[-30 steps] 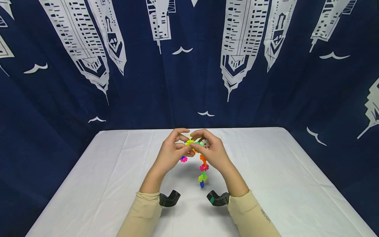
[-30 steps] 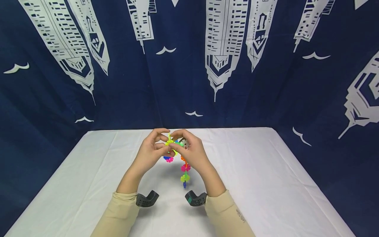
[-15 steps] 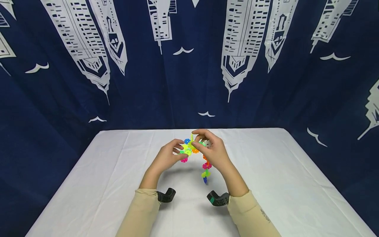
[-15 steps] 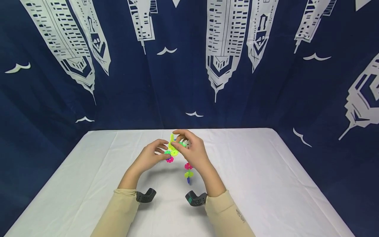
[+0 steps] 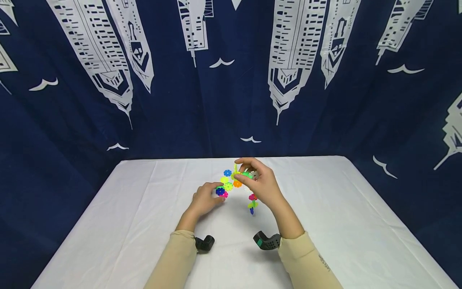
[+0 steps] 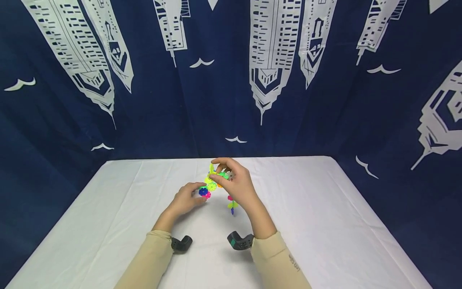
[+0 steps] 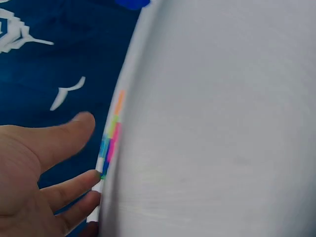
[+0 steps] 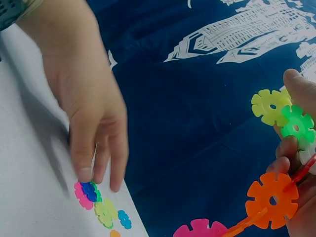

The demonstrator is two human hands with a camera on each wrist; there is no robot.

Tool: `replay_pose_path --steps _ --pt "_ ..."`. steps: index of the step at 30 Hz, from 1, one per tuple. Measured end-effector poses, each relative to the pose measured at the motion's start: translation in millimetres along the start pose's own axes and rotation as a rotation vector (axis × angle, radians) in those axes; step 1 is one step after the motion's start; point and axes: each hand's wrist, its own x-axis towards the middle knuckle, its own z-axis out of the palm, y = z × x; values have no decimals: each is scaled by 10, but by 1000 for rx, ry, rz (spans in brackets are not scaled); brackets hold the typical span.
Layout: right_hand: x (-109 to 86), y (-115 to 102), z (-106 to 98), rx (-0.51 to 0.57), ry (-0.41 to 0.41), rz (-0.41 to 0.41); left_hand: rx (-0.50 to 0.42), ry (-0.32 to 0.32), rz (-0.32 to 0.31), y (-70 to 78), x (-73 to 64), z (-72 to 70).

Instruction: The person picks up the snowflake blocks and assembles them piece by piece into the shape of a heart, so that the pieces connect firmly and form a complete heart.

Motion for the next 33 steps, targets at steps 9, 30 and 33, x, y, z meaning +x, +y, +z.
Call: replay_pose_path --steps 9,30,33 --pt "7 -1 24 10 -11 -4 76 37 -7 -83 -10 99" --pt "-13 25 35 -22 -30 17 -38 133 -12 -136 29 98" --pt "-13 26 33 -24 -30 17 -139 149 12 -137 40 91"
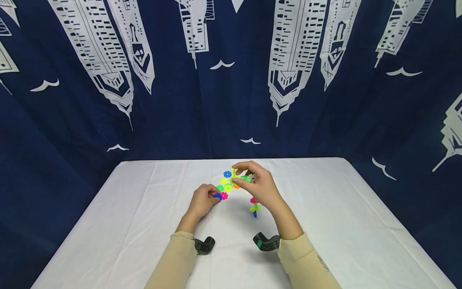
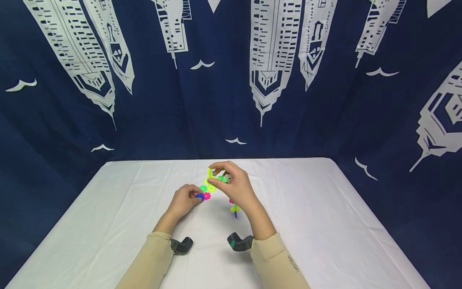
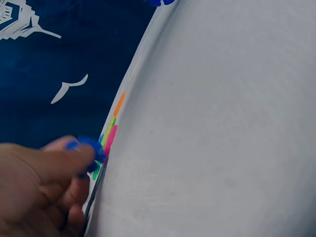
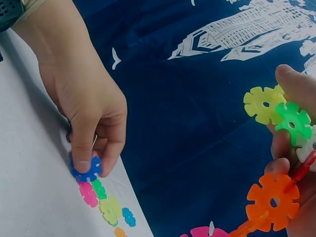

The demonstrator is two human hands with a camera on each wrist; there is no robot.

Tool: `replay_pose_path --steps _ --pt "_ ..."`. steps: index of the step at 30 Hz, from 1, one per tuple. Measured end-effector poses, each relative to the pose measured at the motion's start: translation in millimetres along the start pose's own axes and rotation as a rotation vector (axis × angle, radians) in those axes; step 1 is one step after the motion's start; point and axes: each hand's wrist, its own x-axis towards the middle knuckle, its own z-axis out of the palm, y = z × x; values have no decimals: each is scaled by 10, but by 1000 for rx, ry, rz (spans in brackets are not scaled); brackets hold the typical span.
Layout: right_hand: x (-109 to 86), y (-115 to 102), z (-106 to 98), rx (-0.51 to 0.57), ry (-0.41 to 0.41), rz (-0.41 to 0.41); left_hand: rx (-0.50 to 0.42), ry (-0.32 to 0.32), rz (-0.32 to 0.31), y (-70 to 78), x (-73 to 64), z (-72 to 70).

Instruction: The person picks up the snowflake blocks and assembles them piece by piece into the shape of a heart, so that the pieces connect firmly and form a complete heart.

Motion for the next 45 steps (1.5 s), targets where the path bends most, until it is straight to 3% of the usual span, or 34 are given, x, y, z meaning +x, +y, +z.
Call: replay_pose_path --steps 4,8,12,16,24,27,38,45 --pt "-8 -8 -4 -2 -19 18 -197 5 -20 67 6 -55" --pt "-19 -15 -9 -18 -45 23 -397 9 -40 252 -4 -206" --pt "-16 -26 -17 -31 -55 3 -535 -11 19 466 -30 -382" --pt "-12 -30 -23 -57 -63 -16 -607 -36 92 641 -73 -511" --pt "-14 -39 -36 -61 -79 -47 -593 -56 296 833 -160 -606" --pt "-9 -43 -40 -58 -79 -57 -591 -42 343 874 -185 -626" --pt "-7 -53 -52 -65 -87 -47 -502 -12 406 931 -230 -652" --pt "-13 -39 -45 -95 -95 -31 -373 43 456 967 -261 -659"
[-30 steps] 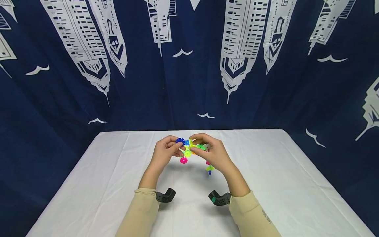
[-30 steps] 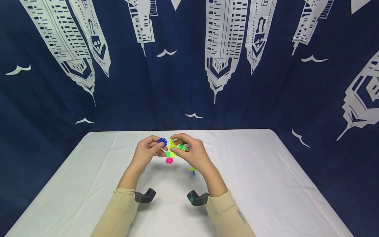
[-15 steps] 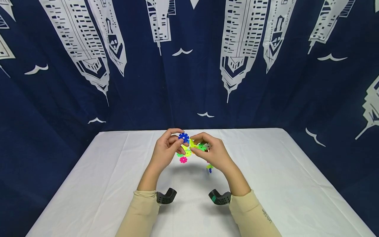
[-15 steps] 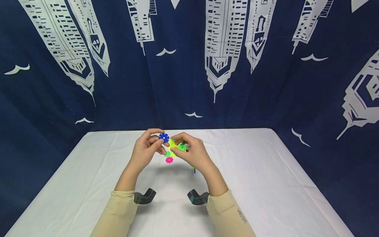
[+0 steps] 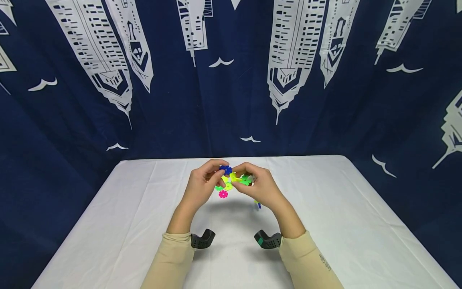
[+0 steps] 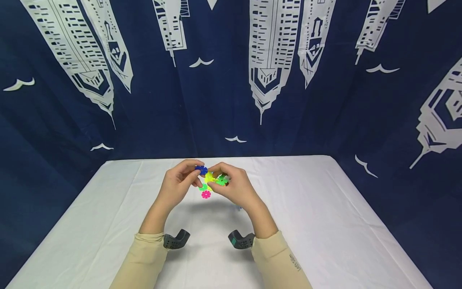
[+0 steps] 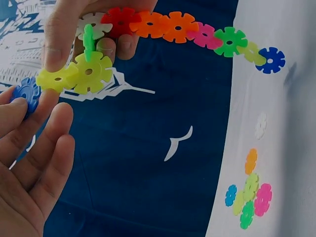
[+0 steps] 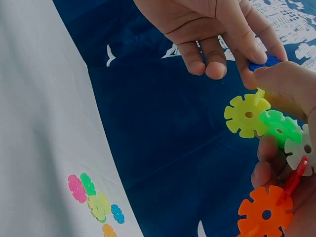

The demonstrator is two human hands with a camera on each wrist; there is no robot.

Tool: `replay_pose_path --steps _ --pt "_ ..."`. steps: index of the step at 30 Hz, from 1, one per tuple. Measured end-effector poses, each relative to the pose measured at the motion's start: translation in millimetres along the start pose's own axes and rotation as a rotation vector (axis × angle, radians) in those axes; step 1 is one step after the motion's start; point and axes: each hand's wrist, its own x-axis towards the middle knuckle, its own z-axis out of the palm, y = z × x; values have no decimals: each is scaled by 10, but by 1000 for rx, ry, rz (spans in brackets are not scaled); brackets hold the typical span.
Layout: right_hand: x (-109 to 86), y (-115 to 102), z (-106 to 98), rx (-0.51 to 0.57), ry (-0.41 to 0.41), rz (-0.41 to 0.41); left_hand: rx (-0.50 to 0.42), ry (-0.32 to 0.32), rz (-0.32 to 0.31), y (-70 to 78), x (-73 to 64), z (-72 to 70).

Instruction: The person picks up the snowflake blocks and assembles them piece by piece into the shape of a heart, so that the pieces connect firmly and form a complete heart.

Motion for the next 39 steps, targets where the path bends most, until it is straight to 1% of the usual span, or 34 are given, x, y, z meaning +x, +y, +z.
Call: replay_pose_path --steps 6,11,17,21,25,29,34,39 --pt "4 -10 -4 -20 -4 3 100 1 49 -4 -9 3" --pt "2 -18 -15 -29 -5 -11 190 26 109 13 -6 21" --pt "-9 -17 -19 -29 10 -26 251 49 172 33 -10 57" --pt "-4 -23 -12 -32 18 -46 287 60 195 33 -8 75" --pt "3 -36 -10 -36 33 -68 269 68 208 34 -2 76" --pt "6 -35 -7 -37 34 -71 235 60 208 24 5 77" --pt "-1 -13 -4 -50 17 -41 220 45 182 3 10 88" --pt "-4 -6 -14 -40 6 -20 193 43 159 24 2 89"
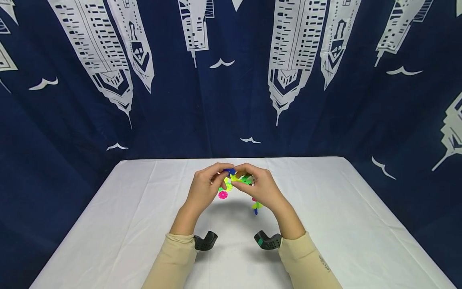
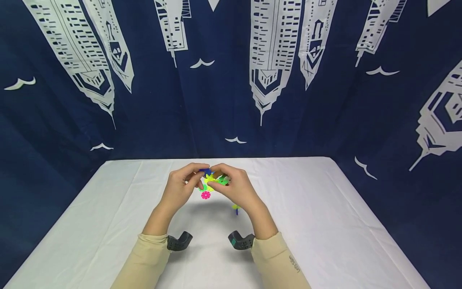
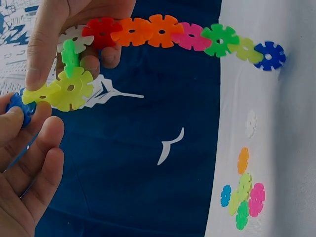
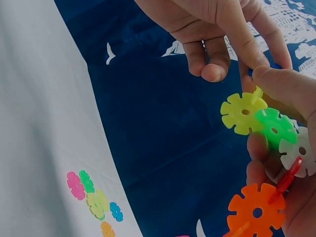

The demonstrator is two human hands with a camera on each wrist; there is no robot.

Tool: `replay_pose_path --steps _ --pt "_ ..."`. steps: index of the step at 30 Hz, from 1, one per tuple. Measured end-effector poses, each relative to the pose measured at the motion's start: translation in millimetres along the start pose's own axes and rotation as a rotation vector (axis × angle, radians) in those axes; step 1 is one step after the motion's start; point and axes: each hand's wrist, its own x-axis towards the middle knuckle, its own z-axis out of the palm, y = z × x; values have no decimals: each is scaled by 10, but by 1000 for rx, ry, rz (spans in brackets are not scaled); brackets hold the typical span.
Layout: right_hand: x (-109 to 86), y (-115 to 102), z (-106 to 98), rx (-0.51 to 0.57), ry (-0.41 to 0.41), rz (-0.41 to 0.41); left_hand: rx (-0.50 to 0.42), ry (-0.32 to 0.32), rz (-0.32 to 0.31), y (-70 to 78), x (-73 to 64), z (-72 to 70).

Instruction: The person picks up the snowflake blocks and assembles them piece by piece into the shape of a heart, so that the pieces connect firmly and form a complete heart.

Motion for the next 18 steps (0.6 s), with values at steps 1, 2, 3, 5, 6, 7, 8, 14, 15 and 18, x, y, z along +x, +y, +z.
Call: replay_pose_path --steps 1,2,3,5,6,7,8,14,15,18 --pt "-2 2 -2 1 -2 4 -3 1 -2 2 -1 1" --pt "-3 4 -2 2 -4 6 -6 2 -4 3 -3 1" --pt "-3 5 -4 1 -6 9 -8 4 -6 1 -4 3" --pt "-2 7 -6 -5 -5 10 -21 10 -10 -5 -4 5" --pt "-2 8 -7 -9 -3 9 -26 14 -11 -11 -4 7" --pt "-1 7 -6 -12 1 9 -34 19 -14 -19 -4 8" --pt "1 9 -6 -17 5 8 -40 27 -18 -31 -4 10" --pt "2 0 -12 -38 39 15 -68 92 -74 -120 -6 10" --pt "1 -3 -13 -39 46 18 -74 100 -94 -140 -9 10" --pt "0 -13 -18 -39 61 33 -93 111 -178 -211 -19 16"
